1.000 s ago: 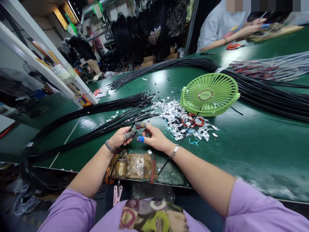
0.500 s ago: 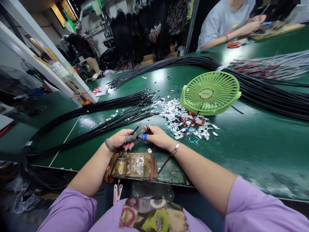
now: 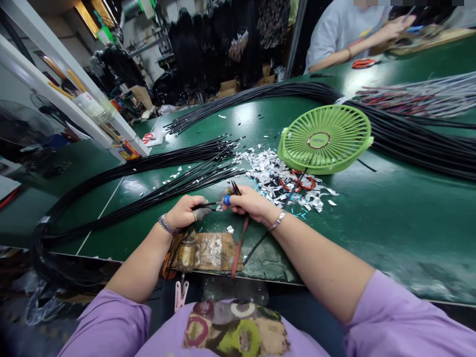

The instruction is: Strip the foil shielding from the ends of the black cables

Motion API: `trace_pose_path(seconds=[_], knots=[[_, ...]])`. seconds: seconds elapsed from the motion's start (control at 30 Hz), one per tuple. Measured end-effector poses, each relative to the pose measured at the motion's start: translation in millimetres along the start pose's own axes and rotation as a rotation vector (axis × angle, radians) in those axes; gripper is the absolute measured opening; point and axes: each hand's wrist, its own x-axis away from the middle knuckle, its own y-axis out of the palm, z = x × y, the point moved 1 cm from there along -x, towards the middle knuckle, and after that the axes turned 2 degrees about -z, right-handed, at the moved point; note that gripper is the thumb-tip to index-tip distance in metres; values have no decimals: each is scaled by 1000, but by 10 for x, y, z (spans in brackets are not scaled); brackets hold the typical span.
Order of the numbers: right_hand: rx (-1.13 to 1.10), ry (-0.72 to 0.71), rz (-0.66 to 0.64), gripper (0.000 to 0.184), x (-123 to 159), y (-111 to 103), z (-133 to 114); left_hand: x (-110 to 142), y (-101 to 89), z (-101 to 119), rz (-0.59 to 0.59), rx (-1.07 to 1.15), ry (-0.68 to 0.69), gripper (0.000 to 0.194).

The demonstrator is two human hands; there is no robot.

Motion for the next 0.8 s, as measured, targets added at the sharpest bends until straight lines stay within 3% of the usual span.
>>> trace_pose_path(seconds=[0.17,0.43,0.8], knots=[[46,55,-59,33,40,3,-53,4,1,-25,30,-127,23,27],[17,75,52,34,17,-13,12,11,11,-22,20,-203,33,26],[49,76,-6,37,16,51,74,1,43,-7,-54,-204,-21,23]])
